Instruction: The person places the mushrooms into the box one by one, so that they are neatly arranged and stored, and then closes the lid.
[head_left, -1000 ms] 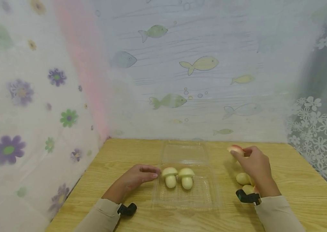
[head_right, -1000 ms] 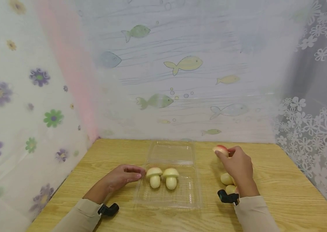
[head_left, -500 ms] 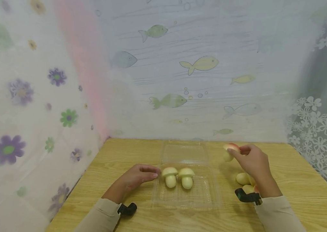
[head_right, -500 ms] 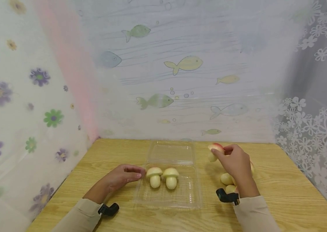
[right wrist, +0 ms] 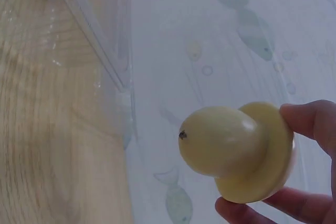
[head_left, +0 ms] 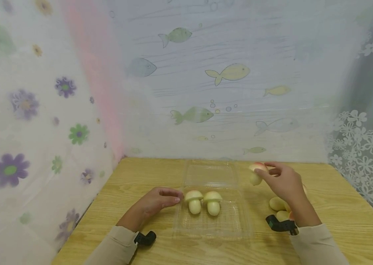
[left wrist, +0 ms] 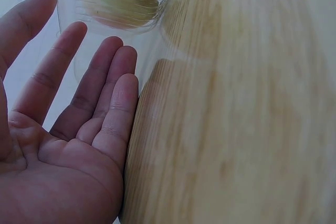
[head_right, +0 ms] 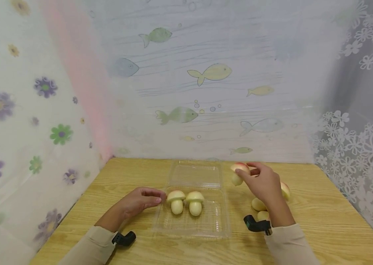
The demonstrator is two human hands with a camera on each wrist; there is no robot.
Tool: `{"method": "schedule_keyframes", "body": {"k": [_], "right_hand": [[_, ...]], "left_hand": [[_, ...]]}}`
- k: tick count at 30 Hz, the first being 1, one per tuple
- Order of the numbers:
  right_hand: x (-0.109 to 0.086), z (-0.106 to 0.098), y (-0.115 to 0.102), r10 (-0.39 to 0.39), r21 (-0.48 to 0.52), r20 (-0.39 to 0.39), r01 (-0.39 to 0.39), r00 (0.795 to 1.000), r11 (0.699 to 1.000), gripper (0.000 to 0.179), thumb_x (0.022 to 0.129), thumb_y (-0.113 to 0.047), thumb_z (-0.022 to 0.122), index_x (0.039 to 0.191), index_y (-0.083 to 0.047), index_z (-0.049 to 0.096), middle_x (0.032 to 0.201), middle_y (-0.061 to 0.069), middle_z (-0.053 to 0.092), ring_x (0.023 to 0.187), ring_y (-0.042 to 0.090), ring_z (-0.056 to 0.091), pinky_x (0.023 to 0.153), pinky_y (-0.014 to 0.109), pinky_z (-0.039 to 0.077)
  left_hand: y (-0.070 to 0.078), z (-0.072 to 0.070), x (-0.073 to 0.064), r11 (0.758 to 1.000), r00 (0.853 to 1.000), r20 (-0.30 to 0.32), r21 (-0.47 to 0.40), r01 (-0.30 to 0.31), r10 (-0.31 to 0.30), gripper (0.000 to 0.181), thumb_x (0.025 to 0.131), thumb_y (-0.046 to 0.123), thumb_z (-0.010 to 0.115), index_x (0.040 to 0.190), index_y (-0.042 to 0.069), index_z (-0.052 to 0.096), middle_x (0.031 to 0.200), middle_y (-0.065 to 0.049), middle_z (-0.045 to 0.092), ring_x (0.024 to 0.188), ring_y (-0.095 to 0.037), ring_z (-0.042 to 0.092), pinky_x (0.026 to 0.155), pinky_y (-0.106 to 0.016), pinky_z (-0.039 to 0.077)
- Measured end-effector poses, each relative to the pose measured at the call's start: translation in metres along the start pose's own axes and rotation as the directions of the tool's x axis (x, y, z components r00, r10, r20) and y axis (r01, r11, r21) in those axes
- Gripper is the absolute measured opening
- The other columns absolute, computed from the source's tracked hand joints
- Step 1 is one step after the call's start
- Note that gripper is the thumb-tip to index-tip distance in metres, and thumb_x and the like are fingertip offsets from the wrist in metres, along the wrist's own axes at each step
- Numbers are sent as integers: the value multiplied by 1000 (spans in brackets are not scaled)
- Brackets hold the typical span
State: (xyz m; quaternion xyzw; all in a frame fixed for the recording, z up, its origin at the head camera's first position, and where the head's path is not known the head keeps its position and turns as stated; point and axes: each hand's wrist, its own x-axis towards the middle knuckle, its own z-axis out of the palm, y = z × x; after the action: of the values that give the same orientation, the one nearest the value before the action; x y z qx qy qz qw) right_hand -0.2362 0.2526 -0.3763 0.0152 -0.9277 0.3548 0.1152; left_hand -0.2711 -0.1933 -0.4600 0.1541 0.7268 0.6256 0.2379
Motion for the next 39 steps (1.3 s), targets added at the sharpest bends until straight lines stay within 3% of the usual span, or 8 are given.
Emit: {"method": "schedule_keyframes", "body": {"k": [7,25,39], "right_hand": [[-1,5,-8,-40,1,-12,40,999,999,67,95,-70,59,139,-20,67,124,19,72,112,38,67,78,46,58],[-7,15,-26,-66,17,83,65,994,998,73,91,-72,65,137,-16,68,119,13,75,109,34,71,76,44,61],[-10,28,-36,-82,12,144,81,986,997,65,86,-70,73,123,-17,75,112,3,76,102,22,69,75,37,59]], "left_hand": [[0,0,0,1000,1000,-2,-13,1,-1,48,98,25,75,140,3,64,142,-12,64,131,-24,61,111,-40,52],[-2,0,1,999,1000,-15,-45,-2,1,45,97,21,76,137,2,66,136,-11,67,124,-21,65,109,-39,53],[-1,1,0,999,1000,-19,-33,13,-13,45,97,22,76,136,3,67,136,-10,67,124,-20,64,109,-39,53]]}}
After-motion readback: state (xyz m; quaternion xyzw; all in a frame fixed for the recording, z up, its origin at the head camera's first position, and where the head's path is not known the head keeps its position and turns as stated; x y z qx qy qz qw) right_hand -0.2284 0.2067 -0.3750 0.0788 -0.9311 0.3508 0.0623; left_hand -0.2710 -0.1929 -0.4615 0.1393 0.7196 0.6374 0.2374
